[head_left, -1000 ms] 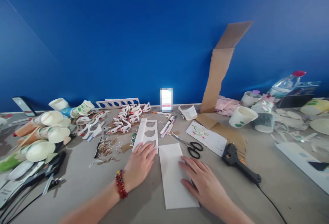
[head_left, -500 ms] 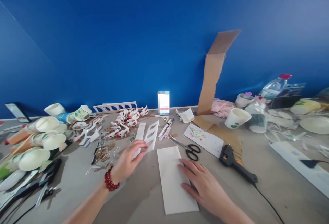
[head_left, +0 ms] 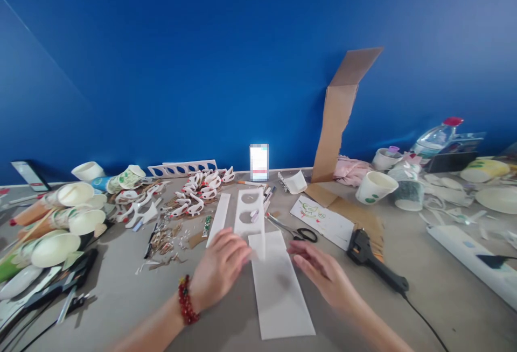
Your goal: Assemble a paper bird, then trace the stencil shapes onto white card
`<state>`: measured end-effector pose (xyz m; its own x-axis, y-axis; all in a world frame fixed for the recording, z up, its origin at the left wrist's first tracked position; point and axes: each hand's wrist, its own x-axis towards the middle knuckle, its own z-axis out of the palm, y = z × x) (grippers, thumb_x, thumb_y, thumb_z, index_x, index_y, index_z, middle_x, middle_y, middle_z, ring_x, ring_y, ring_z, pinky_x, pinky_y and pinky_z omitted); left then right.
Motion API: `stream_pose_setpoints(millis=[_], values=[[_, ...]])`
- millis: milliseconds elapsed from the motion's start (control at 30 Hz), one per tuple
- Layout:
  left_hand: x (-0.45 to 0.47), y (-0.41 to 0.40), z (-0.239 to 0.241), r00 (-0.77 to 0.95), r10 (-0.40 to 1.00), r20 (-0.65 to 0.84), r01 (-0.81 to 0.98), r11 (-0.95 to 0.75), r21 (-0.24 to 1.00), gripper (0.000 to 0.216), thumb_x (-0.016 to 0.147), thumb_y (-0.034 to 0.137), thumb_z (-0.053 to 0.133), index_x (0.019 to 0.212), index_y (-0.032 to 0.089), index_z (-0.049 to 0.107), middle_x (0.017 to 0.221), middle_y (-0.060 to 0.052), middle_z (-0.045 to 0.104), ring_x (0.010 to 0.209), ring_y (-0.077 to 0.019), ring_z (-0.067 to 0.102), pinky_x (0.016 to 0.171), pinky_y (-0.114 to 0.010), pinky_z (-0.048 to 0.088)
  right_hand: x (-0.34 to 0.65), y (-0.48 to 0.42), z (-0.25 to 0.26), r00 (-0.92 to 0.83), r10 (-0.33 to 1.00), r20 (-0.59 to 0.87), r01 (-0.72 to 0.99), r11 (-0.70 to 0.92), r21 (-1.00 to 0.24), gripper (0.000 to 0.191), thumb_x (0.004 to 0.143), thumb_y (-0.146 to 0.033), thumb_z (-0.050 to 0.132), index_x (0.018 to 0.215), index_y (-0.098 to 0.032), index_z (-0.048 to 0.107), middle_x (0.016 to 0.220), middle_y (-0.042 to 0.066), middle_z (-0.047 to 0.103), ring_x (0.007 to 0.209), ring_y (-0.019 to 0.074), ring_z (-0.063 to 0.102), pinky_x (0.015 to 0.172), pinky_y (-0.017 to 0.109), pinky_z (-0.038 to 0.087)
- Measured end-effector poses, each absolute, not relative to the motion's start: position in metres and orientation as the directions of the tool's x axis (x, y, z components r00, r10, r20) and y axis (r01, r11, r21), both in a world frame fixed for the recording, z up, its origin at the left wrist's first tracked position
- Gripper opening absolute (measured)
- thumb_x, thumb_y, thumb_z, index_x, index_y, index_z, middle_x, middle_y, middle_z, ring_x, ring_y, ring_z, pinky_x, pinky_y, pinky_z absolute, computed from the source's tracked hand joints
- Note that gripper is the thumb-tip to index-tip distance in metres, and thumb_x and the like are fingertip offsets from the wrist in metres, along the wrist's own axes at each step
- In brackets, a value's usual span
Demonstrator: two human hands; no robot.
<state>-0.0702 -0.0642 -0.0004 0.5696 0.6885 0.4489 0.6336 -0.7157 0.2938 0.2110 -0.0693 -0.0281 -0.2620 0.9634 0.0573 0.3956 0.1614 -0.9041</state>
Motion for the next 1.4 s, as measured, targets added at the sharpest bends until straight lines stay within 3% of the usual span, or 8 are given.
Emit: stream_pose_setpoints(millis=[133, 267, 433, 633, 767, 1133, 1267, 1400], values=[[-0.039, -0.091, -0.008, 0.693, 0.582, 0.426, 0.565, -0.805, 0.180, 0.018, 0.094, 0.014, 0.048, 0.104, 0.018, 0.062, 0.090, -0.003, 0.069, 0.090, -0.0163, 0.061, 0.109, -0.040, 0.038, 0.197, -0.061, -0.029, -0.211, 0.975, -0.066, 0.053, -0.056, -0.997, 0.055, 0.085, -0.057, 0.060, 0.123, -0.018, 0.051, 0.090, 0.007, 0.069, 0.071, 0.0197, 0.067, 0.063, 0.034, 0.057], [-0.021, -0.110, -0.030, 0.715, 0.524, 0.463, 0.508, -0.844, 0.171, 0.014, 0.093, 0.017, 0.048, 0.094, 0.019, 0.061, 0.079, 0.000, 0.065, 0.079, -0.0134, 0.058, 0.106, -0.034, 0.042, 0.193, -0.063, -0.040, -0.246, 0.962, -0.121, 0.015, -0.121, -0.993, 0.056, 0.079, -0.050, 0.069, 0.119, -0.017, 0.051, 0.069, -0.004, 0.058, 0.053, 0.0126, 0.057, 0.051, 0.026, 0.047], [-0.025, -0.113, -0.039, 0.726, 0.454, 0.516, 0.435, -0.885, 0.167, 0.041, 0.097, 0.050, 0.041, 0.111, 0.016, 0.059, 0.101, -0.006, 0.068, 0.101, -0.0181, 0.059, 0.107, -0.039, 0.041, 0.201, -0.064, -0.050, -0.288, 0.936, -0.204, 0.093, -0.185, -0.978, 0.049, 0.080, -0.047, 0.067, 0.117, -0.018, 0.053, 0.064, -0.006, 0.052, 0.047, 0.0096, 0.048, 0.043, 0.021, 0.040], [-0.048, -0.101, -0.026, 0.599, 0.750, 0.280, 0.694, -0.661, 0.287, 0.056, 0.088, 0.055, 0.055, 0.126, 0.016, 0.055, 0.135, -0.017, 0.053, 0.120, -0.0295, 0.053, 0.099, -0.043, 0.049, 0.204, -0.057, -0.050, -0.314, 0.927, -0.204, 0.247, -0.128, -0.961, 0.041, 0.083, -0.040, 0.060, 0.117, -0.016, 0.055, 0.065, -0.004, 0.054, 0.047, 0.0100, 0.047, 0.045, 0.022, 0.039], [-0.055, -0.100, -0.041, 0.575, 0.793, 0.201, 0.750, -0.609, 0.259, 0.083, 0.081, 0.072, 0.051, 0.140, 0.015, 0.045, 0.149, -0.019, 0.040, 0.128, -0.0348, 0.048, 0.101, -0.049, 0.047, 0.203, -0.059, -0.051, -0.340, 0.925, -0.171, 0.368, -0.037, -0.929, 0.040, 0.087, -0.034, 0.054, 0.123, -0.017, 0.054, 0.069, -0.003, 0.057, 0.051, 0.0112, 0.051, 0.051, 0.023, 0.041], [-0.055, -0.105, -0.058, 0.592, 0.784, 0.185, 0.759, -0.620, 0.201, 0.108, 0.069, 0.088, 0.042, 0.150, 0.016, 0.032, 0.156, -0.017, 0.031, 0.137, -0.0352, 0.038, 0.112, -0.048, 0.033, 0.201, -0.062, -0.042, -0.372, 0.921, -0.114, 0.672, 0.182, -0.718, 0.051, 0.085, -0.024, 0.049, 0.136, -0.019, 0.046, 0.074, -0.001, 0.065, 0.066, 0.0172, 0.061, 0.063, 0.026, 0.045], [-0.055, -0.104, -0.055, 0.618, 0.763, 0.188, 0.737, -0.646, 0.200, 0.108, 0.069, 0.087, 0.044, 0.147, 0.012, 0.036, 0.154, -0.021, 0.033, 0.135, -0.0371, 0.039, 0.110, -0.050, 0.034, 0.200, -0.062, -0.045, -0.388, 0.918, -0.084, 0.751, 0.262, -0.606, 0.058, 0.083, -0.020, 0.048, 0.141, -0.016, 0.041, 0.075, 0.000, 0.065, 0.066, 0.0181, 0.061, 0.063, 0.027, 0.044], [-0.054, -0.101, -0.048, 0.616, 0.769, 0.169, 0.731, -0.638, 0.242, 0.105, 0.069, 0.085, 0.048, 0.144, 0.011, 0.041, 0.152, -0.021, 0.036, 0.134, -0.0367, 0.040, 0.110, -0.050, 0.034, 0.201, -0.060, -0.044, -0.401, 0.911, -0.099, 0.767, 0.275, -0.581, 0.054, 0.084, -0.022, 0.050, 0.137, -0.017, 0.046, 0.075, 0.000, 0.065, 0.065, 0.0174, 0.061, 0.062, 0.026, 0.042]])
